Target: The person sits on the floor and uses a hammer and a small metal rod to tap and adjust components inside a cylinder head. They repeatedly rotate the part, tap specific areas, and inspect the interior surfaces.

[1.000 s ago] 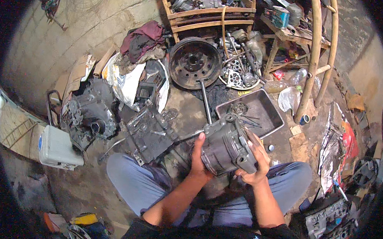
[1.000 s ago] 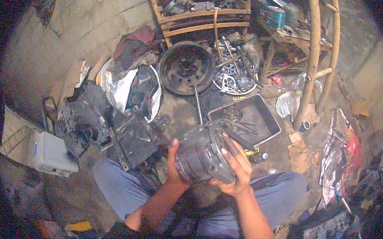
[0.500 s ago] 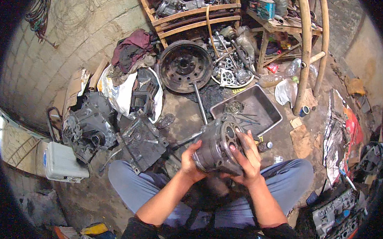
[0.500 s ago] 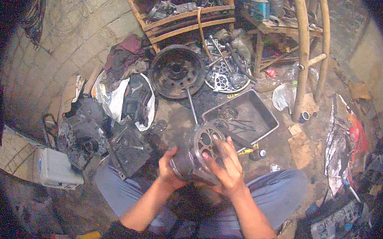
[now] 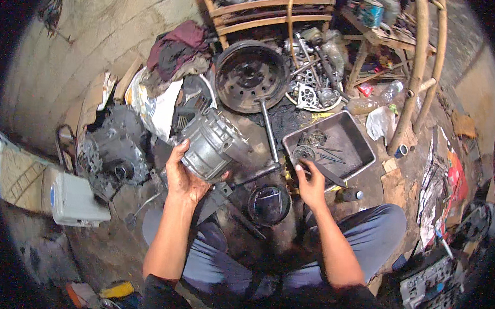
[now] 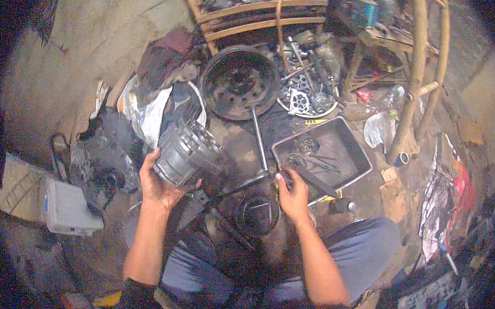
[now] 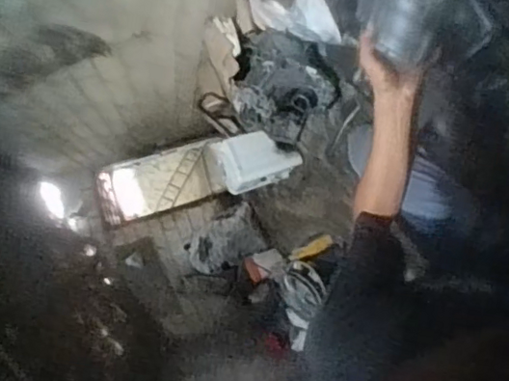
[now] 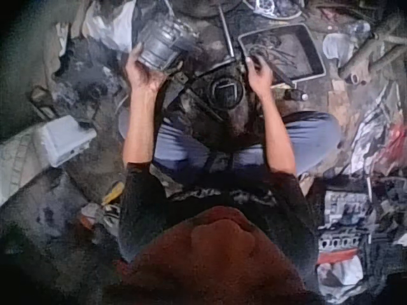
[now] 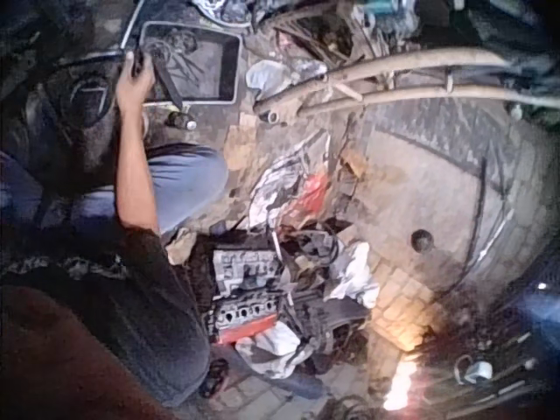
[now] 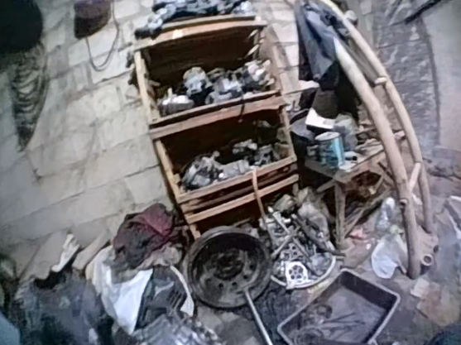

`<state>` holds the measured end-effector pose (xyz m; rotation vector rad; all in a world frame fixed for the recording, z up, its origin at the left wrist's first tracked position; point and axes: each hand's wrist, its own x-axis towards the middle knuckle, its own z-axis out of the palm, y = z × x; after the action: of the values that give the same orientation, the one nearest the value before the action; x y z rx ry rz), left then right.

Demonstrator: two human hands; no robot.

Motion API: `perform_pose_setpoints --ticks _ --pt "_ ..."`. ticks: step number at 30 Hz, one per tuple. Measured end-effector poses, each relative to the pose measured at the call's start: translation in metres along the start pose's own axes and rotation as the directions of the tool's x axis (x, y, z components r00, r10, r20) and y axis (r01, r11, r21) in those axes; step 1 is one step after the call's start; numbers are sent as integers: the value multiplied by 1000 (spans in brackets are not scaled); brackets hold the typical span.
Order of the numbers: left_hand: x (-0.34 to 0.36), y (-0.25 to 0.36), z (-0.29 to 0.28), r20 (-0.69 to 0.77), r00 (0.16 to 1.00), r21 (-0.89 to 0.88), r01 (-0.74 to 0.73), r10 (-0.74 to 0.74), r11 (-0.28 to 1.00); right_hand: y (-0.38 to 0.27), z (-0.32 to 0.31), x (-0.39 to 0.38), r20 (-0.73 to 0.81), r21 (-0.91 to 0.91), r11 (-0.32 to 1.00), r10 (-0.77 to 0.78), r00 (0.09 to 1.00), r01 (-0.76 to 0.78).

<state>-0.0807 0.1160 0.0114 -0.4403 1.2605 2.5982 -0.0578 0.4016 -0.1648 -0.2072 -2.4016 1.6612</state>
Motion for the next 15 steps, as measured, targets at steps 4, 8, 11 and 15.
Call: perform_pose_setpoints --ticks 4,8,11,15 --pt "2 4 -9 -97 994 -82 50 -58 995 90 66 24 102 -74 983 176 979 -169" --pt "12 13 -8 -139 976 -185 142 -169 972 141 128 55 43 -125 982 148 988 -141" --pt "14 24 -21 -71 971 -217 208 -227 954 148 171 76 102 -341 910 284 953 -235" --pt "20 34 -8 -69 955 -319 252 -288 914 195 196 110 130 -527 811 372 919 -254"
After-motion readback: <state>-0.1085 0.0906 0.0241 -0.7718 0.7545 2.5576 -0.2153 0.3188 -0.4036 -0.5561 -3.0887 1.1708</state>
